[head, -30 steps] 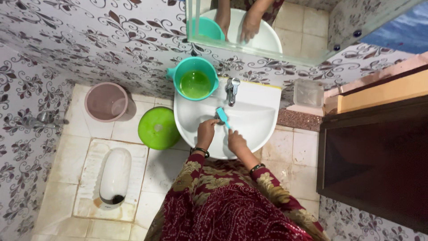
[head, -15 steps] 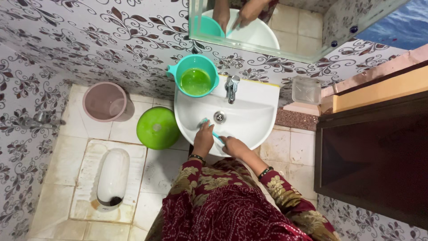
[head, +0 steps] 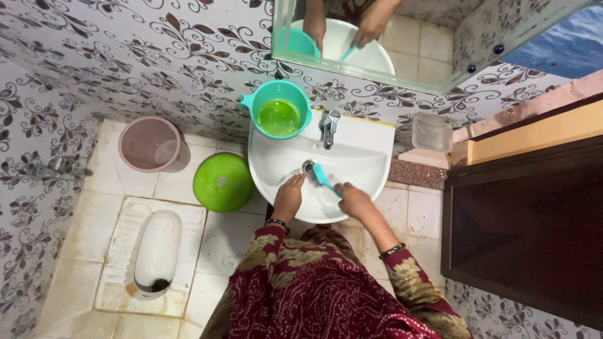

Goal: The person scrubs a white bathroom sink with a blue brush, rinses the brush under running water, and continues scrubbing the basin and drain area. The person also briefly rinses their hands under the tap.

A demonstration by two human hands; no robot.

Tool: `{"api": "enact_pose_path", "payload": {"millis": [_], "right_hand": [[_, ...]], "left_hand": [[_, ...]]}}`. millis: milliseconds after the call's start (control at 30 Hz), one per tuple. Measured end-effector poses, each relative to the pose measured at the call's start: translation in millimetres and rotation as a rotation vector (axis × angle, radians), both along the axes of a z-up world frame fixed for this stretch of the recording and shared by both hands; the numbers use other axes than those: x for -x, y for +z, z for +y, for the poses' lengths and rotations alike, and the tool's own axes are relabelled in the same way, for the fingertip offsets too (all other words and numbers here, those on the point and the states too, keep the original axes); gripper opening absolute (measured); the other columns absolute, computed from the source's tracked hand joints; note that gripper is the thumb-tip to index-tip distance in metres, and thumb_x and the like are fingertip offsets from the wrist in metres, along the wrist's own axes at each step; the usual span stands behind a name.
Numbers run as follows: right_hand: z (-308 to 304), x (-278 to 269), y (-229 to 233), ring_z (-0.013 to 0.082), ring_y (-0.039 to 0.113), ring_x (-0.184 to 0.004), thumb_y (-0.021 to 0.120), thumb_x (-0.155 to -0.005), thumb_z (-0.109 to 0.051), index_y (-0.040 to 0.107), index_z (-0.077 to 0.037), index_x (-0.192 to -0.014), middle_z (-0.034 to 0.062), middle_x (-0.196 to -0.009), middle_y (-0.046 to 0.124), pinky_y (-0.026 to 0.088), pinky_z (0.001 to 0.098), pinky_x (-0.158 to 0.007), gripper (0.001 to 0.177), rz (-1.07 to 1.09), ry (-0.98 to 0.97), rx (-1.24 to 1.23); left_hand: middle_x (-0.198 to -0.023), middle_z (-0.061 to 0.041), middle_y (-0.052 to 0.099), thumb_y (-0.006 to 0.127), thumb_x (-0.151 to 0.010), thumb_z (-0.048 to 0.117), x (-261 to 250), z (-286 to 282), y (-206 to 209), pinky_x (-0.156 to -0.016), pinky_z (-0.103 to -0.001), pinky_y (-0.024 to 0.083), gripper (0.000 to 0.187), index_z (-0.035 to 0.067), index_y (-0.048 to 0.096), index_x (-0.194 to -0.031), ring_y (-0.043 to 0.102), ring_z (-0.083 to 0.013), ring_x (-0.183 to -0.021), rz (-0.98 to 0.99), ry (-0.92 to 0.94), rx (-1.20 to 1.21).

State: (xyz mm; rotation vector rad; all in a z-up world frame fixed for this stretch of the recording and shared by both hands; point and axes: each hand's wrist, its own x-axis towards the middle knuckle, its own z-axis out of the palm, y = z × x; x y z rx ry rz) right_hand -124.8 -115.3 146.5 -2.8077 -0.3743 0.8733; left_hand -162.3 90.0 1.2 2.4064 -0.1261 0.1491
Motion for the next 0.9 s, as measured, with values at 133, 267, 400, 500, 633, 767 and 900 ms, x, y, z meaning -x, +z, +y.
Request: {"api": "enact_pose_path", "payload": {"millis": [133, 267, 400, 500, 633, 767, 900], "right_hand": [[-15.4, 3.1, 61.5, 0.0305, 0.073, -0.095, 0.066, -0.079, -0.007, 0.069, -0.018, -0.123, 0.0093, -0.108, 0.075, 0.058, 0.0435, -0.082, 0.046, -0.129, -0.044, -0.028], [-28.8, 8.0, 85.2, 0.0312, 0.073, -0.093, 0.065, -0.082, -0.008, 0.071, -0.020, -0.121, 0.0085, -0.110, 0.075, 0.059, 0.0441, -0.079, 0.041, -0.255, -0.026, -0.010], [-33.9, 6.4, 77.8, 0.0321, 0.072, -0.092, 0.066, -0.080, -0.008, 0.073, -0.020, -0.118, 0.0090, -0.108, 0.076, 0.058, 0.0454, -0.078, 0.040, -0.305, 0.032, -0.007], [-37.9, 4.6, 91.1, 0.0319, 0.073, -0.092, 0.068, -0.081, -0.011, 0.073, -0.023, -0.119, 0.0088, -0.108, 0.075, 0.059, 0.0459, -0.078, 0.039, -0.260, -0.038, 0.053], [-58.7, -2.4, 167.5, 0.0314, 0.075, -0.089, 0.072, -0.080, -0.012, 0.073, -0.018, -0.120, 0.0125, -0.104, 0.076, 0.058, 0.0431, -0.081, 0.041, -0.238, -0.054, -0.159], [-36.3, -15.2, 242.7, 0.0344, 0.071, -0.081, 0.069, -0.077, -0.007, 0.070, -0.011, -0.122, 0.0159, -0.104, 0.070, 0.057, 0.0425, -0.078, 0.046, -0.391, -0.043, -0.311], [25.9, -43.4, 250.4, 0.0389, 0.066, -0.096, 0.067, -0.075, -0.003, 0.068, -0.008, -0.127, 0.0188, -0.111, 0.063, 0.055, 0.0454, -0.082, 0.052, -0.523, 0.193, -0.442]], "left_hand": [[-0.127, -0.017, 0.070, 0.048, -0.094, -0.003, -0.7, 0.9, 9.3, -0.107, -0.041, 0.050, 0.042, 0.004, 0.068, -0.131, 0.064, -0.0300, -0.124, -0.029, 0.004, 0.043], [-0.115, -0.017, 0.075, 0.051, -0.094, -0.001, -0.4, 4.7, 20.6, -0.099, -0.042, 0.055, 0.036, 0.007, 0.076, -0.118, 0.070, -0.0314, -0.112, -0.054, 0.024, 0.107], [-0.106, -0.016, 0.075, 0.060, -0.093, 0.008, -1.7, 3.3, 39.4, -0.088, -0.040, 0.059, 0.026, 0.013, 0.080, -0.109, 0.074, -0.0301, -0.095, 0.069, 0.062, 0.112], [-0.101, -0.011, 0.077, 0.069, -0.093, 0.020, -5.5, 1.5, 55.5, -0.082, -0.040, 0.059, 0.016, 0.013, 0.080, -0.102, 0.074, -0.0298, -0.088, 0.261, 0.165, 0.241], [-0.104, -0.011, 0.077, 0.074, -0.091, 0.016, -21.0, -2.7, 51.2, -0.088, -0.040, 0.056, 0.016, 0.009, 0.076, -0.104, 0.073, -0.0303, -0.097, 0.099, 0.285, 0.417], [-0.125, -0.015, 0.069, 0.067, -0.093, 0.003, -39.0, -21.2, 39.2, -0.097, -0.040, 0.055, 0.036, 0.006, 0.060, -0.128, 0.069, -0.0305, -0.114, -0.107, 0.431, 0.638], [-0.154, -0.022, 0.039, 0.060, -0.093, -0.004, -51.4, -33.6, 59.4, -0.104, -0.044, 0.052, 0.068, 0.008, 0.029, -0.152, 0.059, -0.0359, -0.131, -0.110, 0.560, 0.817]]}}
